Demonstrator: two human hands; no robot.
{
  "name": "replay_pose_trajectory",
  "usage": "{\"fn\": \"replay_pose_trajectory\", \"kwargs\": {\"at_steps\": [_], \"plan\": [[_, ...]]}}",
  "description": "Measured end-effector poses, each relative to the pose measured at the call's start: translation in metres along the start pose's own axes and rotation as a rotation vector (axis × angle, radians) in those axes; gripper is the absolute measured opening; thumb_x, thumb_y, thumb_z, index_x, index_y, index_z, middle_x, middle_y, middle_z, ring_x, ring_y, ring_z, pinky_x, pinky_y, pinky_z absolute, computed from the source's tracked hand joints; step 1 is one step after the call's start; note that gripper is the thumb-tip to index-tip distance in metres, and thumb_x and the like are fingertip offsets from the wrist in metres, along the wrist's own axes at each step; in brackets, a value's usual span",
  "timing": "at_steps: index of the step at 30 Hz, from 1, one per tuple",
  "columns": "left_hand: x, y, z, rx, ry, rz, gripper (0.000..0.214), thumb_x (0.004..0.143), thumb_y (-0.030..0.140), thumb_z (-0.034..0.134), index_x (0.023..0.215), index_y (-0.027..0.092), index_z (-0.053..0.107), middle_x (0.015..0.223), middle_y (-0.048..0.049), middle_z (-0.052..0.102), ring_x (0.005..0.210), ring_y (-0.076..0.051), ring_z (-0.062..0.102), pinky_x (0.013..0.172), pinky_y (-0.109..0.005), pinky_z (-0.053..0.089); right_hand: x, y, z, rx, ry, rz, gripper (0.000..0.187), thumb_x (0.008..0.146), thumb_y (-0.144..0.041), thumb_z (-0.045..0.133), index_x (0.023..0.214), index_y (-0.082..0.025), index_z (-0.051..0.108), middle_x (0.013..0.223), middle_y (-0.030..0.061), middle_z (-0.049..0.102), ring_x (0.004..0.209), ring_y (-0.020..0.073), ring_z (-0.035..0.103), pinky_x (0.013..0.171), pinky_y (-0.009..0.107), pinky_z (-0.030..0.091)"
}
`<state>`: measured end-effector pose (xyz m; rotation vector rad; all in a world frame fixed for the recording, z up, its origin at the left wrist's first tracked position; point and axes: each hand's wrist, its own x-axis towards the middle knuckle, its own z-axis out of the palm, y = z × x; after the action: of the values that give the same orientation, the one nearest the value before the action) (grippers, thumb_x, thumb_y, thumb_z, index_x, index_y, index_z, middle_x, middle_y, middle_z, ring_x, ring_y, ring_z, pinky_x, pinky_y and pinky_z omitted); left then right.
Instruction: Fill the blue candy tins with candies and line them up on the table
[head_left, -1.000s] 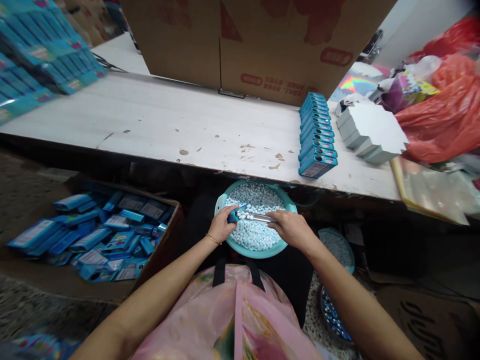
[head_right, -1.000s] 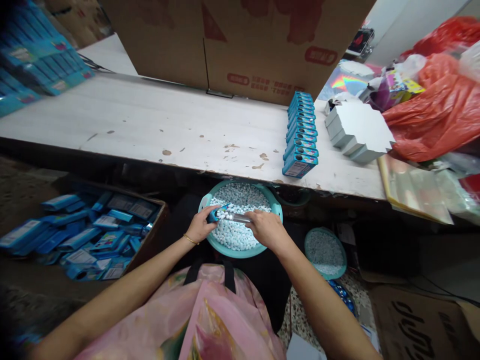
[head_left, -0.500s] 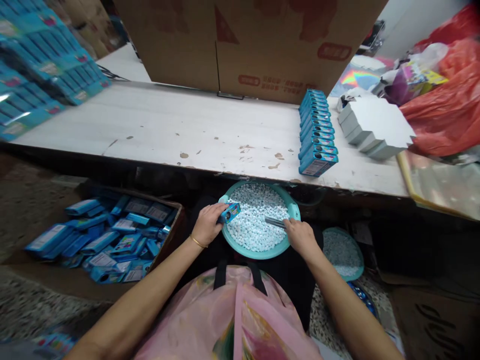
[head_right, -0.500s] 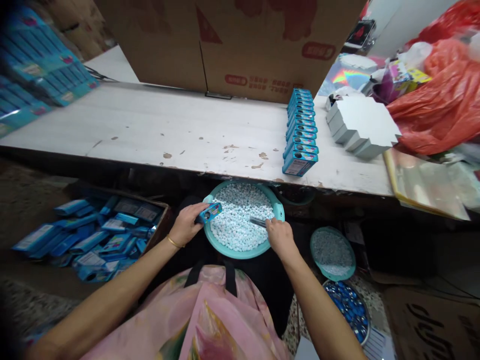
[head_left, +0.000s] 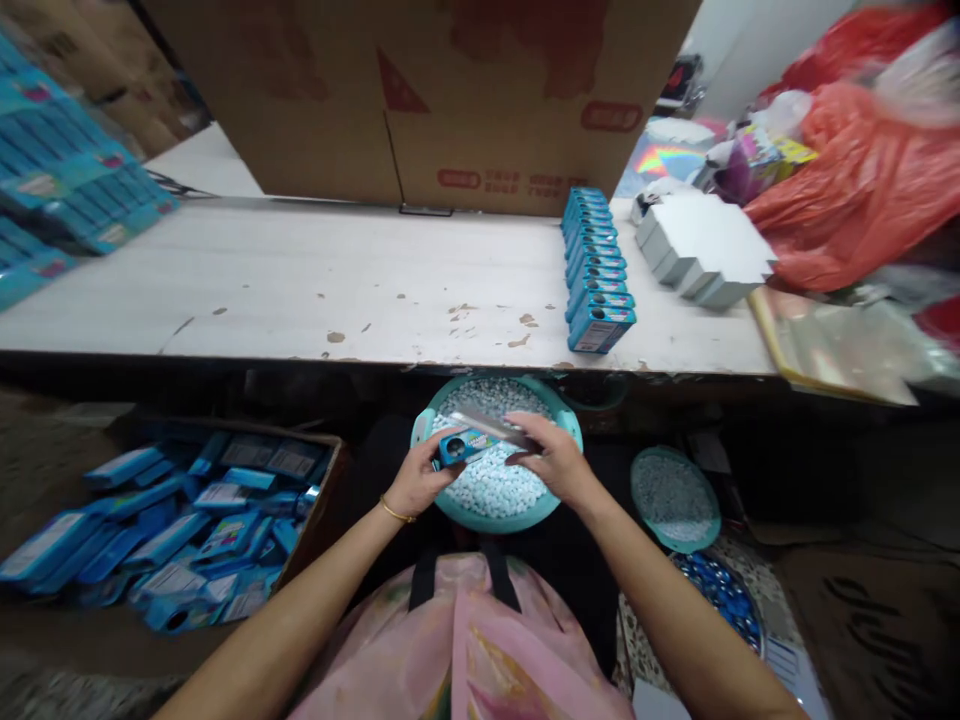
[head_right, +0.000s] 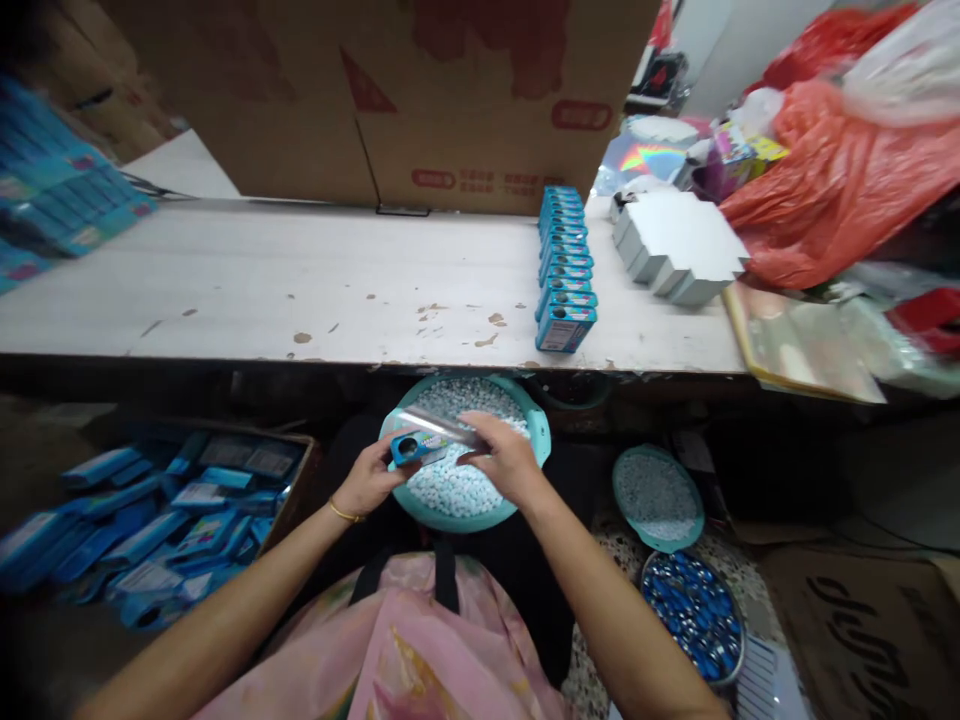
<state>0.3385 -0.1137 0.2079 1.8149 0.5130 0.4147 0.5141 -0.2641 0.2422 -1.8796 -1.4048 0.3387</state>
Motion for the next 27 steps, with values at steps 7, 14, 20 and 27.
{"fn": "replay_pose_trajectory", "kwargs": {"at_steps": [7,14,20,27], "plan": [[0.038,0.047,0.031,-0.109,0.069,0.100,0.076,0.067,0.029,0.067,0.132,0.024,0.028,0.136,-0.0090,0.036,0.122,-0.024,0.039,0.102,-0.041,0.032,0.032,-0.001,-0.079,-0.228,0.043,-0.082,0.043,0.077,-0.021,0.055,0.119,-0.025,0.048,0.111,0.0043,0.055,0.103,0.0178,0.049,0.087,0.030,0.041],[0.036,0.029,0.018,-0.078,0.008,-0.034,0.057,0.076,0.034,0.056,0.128,0.020,0.035,0.114,-0.0096,0.055,0.099,-0.020,0.057,0.089,-0.038,0.046,0.060,0.072,-0.152,-0.597,0.264,0.066,0.043,0.079,-0.022,0.050,0.121,-0.026,0.047,0.117,0.0059,0.050,0.105,0.0216,0.048,0.081,0.033,0.048],[0.029,0.010,0.002,0.000,0.063,-0.067,0.055,0.076,0.036,0.055,0.126,0.021,0.039,0.108,-0.0078,0.058,0.092,-0.019,0.060,0.084,-0.035,0.049,0.068,0.077,-0.141,-0.899,0.252,0.037,0.055,0.078,-0.018,0.051,0.129,-0.034,0.037,0.139,-0.0012,0.032,0.124,0.0228,0.030,0.078,0.032,0.051],[0.029,-0.007,-0.025,0.055,0.158,-0.084,0.054,0.074,0.040,0.055,0.123,0.019,0.043,0.105,-0.0077,0.061,0.090,-0.020,0.062,0.080,-0.034,0.052,0.079,0.089,-0.135,-0.876,0.219,0.001,0.063,0.077,-0.004,0.043,0.132,-0.033,0.032,0.135,-0.0028,0.039,0.126,0.0177,0.030,0.084,0.031,0.050]]}}
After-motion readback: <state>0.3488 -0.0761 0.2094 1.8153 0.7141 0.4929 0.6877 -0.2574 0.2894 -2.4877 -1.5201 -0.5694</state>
